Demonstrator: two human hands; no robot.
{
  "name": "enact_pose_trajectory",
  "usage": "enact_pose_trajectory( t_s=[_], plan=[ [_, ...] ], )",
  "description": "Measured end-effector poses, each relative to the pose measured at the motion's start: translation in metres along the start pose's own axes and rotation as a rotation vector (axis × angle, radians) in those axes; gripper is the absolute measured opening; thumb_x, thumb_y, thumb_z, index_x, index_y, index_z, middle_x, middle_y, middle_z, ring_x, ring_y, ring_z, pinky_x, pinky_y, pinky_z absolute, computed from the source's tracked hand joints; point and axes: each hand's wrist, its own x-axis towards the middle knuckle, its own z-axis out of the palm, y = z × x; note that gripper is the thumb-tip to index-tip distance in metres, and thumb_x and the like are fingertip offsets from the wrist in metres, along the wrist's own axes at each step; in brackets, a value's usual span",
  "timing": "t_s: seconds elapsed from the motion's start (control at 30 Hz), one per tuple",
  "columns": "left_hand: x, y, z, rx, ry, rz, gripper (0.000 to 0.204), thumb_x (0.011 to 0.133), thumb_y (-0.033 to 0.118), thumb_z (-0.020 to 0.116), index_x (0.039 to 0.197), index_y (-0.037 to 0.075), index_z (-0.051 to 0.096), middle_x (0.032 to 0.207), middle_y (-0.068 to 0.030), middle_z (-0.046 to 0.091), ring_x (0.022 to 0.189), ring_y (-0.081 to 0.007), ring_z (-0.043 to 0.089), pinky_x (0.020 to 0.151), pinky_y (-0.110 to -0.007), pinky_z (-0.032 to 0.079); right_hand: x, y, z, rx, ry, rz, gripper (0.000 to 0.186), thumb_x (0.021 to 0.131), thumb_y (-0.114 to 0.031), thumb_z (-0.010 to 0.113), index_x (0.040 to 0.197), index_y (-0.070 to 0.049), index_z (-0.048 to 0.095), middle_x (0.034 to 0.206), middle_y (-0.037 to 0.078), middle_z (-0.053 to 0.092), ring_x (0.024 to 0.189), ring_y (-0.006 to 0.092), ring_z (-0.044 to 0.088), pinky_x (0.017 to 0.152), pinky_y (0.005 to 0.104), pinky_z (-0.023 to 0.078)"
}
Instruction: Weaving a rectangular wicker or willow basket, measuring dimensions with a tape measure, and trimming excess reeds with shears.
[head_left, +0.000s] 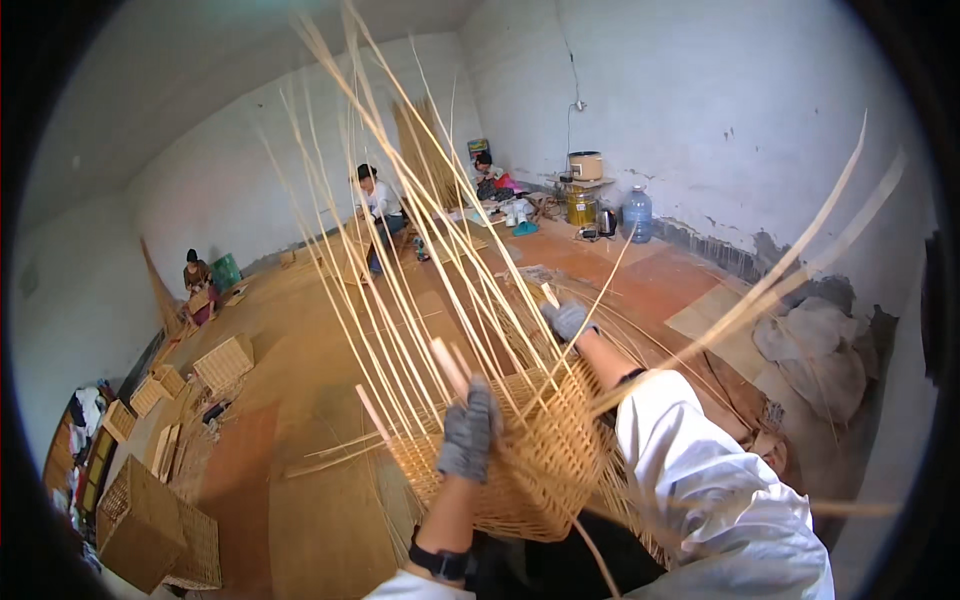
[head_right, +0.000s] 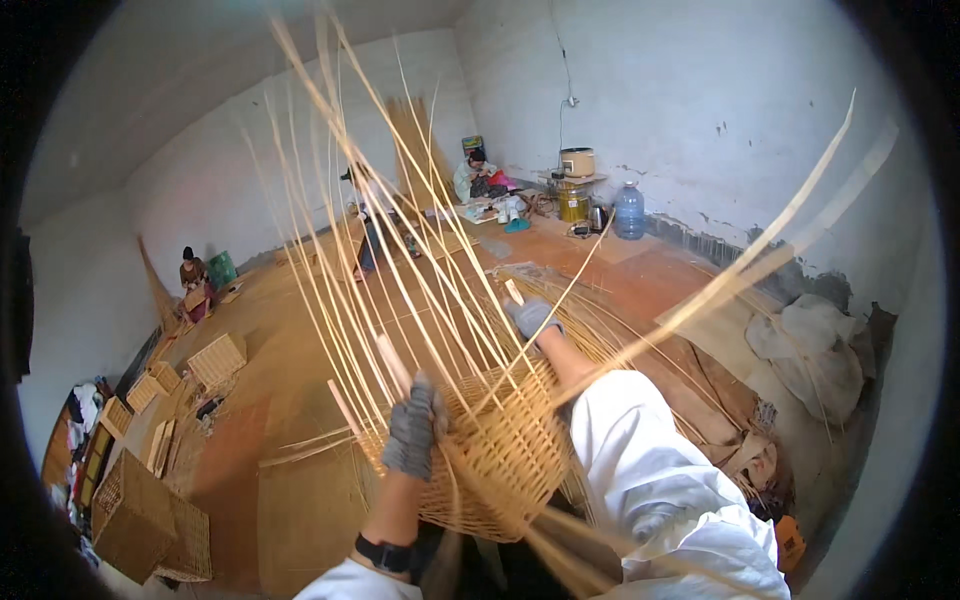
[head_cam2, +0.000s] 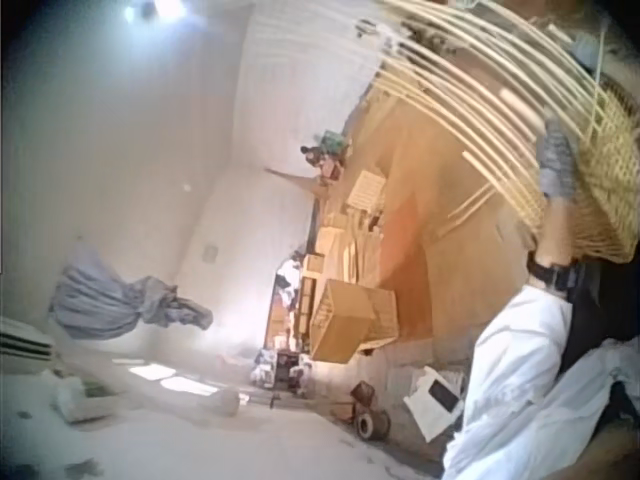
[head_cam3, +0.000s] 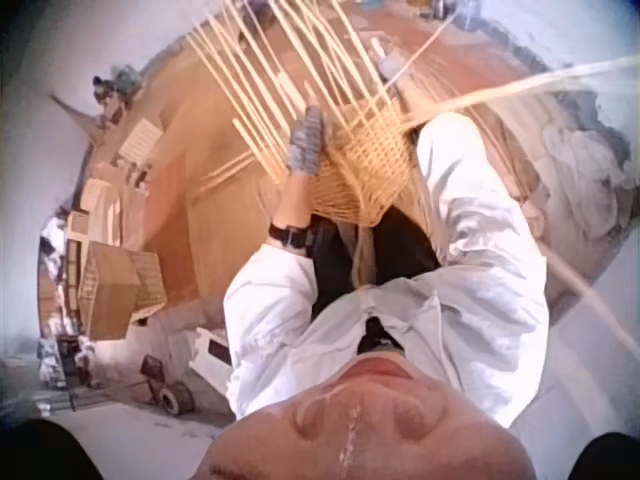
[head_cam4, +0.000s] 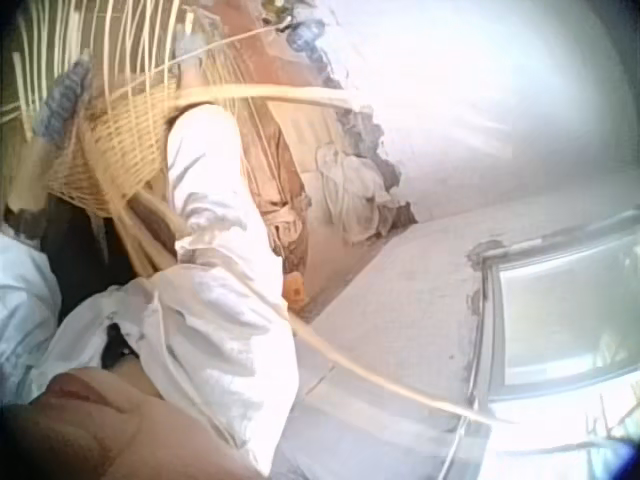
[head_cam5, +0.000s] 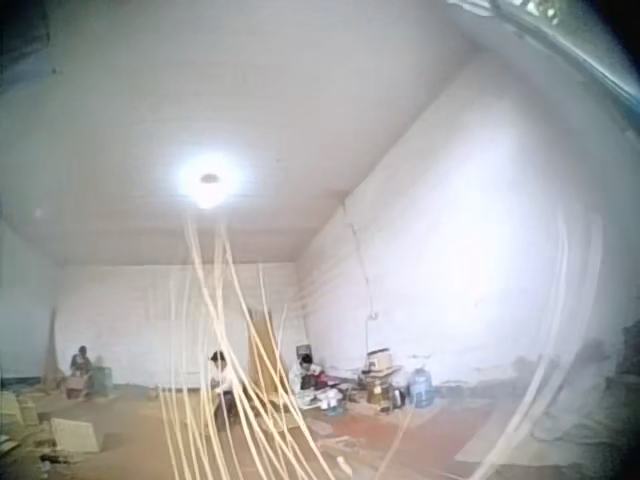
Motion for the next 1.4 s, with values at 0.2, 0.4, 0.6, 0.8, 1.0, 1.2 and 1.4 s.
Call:
enact_pose_trajectory(
  t_s=[0.2, 0.4, 0.6, 0.8, 1.0, 1.2, 1.4],
  plan=[
    [-0.04, -0.025, 0.007, -0.093, 0.078, 0.018, 0.033, 0.087, 0.035, 0.06, 0.073, 0.005, 0.057, 0.056, -0.0022, 0.052, 0.05, -0.0132, 0.052, 0.05, -0.028, 0.043, 0.038, -0.053, -0.027, -0.384, -0.037, -0.287, 0.038, 0.093, -0.033, 0.036, 0.104, -0.009, 0.064, 0.099, 0.02, 0.064, 0.089, 0.0363, 0.063, 0.078, 0.0446, 0.05],
    [-0.053, -0.032, 0.015, -0.023, 0.104, 0.011, 0.037, 0.087, 0.037, 0.058, 0.076, 0.002, 0.059, 0.058, -0.0051, 0.054, 0.053, -0.0162, 0.056, 0.052, -0.031, 0.045, 0.048, -0.034, -0.02, -0.591, -0.018, -0.411, 0.038, 0.095, -0.029, 0.029, 0.106, -0.006, 0.057, 0.095, 0.021, 0.063, 0.083, 0.0372, 0.062, 0.074, 0.0447, 0.049],
    [-0.065, -0.031, 0.018, -0.034, 0.129, 0.074, 0.041, 0.088, 0.039, 0.058, 0.076, -0.001, 0.06, 0.058, -0.0068, 0.055, 0.056, -0.0172, 0.059, 0.054, -0.031, 0.047, 0.044, -0.038, -0.028, -0.659, 0.072, -0.603, 0.029, 0.089, -0.016, 0.041, 0.109, -0.008, 0.06, 0.098, 0.018, 0.065, 0.085, 0.0324, 0.064, 0.071, 0.0422, 0.052],
    [-0.069, -0.031, 0.023, 0.024, 0.177, 0.074, 0.042, 0.087, 0.04, 0.059, 0.075, -0.001, 0.061, 0.056, -0.0072, 0.056, 0.055, -0.0163, 0.059, 0.055, -0.03, 0.048, 0.028, 0.006, -0.009, -0.344, 0.203, -0.313, 0.032, 0.091, -0.033, 0.044, 0.102, -0.006, 0.058, 0.07, 0.023, 0.061, 0.065, 0.0376, 0.061, 0.059, 0.0454, 0.049],
    [-0.088, -0.041, 0.033, 0.228, 0.138, 0.165, 0.045, 0.088, 0.042, 0.056, 0.074, 0.0, 0.063, 0.059, -0.0123, 0.06, 0.057, -0.0228, 0.062, 0.058, -0.035, 0.048, 0.007, 0.035, -0.001, -0.198, 0.345, -0.311, 0.035, 0.087, -0.035, 0.054, 0.078, -0.002, 0.063, 0.054, 0.014, 0.055, 0.053, 0.0324, 0.058, 0.05, 0.0412, 0.045],
    [-0.079, -0.011, 0.042, 0.394, 0.097, 0.308, 0.053, 0.087, 0.053, 0.051, 0.076, 0.002, 0.06, 0.066, -0.0115, 0.06, 0.058, -0.0193, 0.058, 0.057, -0.032, 0.046, -0.017, 0.01, -0.022, 0.205, 0.242, -0.05, 0.037, 0.081, -0.039, 0.063, 0.067, -0.006, 0.058, 0.047, 0.009, 0.049, 0.042, 0.0259, 0.049, 0.042, 0.038, 0.039],
    [0.004, 0.028, -0.018, -0.126, 0.078, 0.075, 0.047, 0.084, 0.05, 0.059, 0.084, 0.003, 0.066, 0.07, -0.0072, 0.063, 0.058, -0.0177, 0.059, 0.055, -0.032, 0.047, -0.017, -0.005, -0.024, 0.321, 0.132, 0.01, 0.035, 0.082, -0.04, 0.062, 0.068, -0.008, 0.059, 0.05, 0.008, 0.052, 0.042, 0.0244, 0.051, 0.041, 0.0379, 0.04]
  ],
)
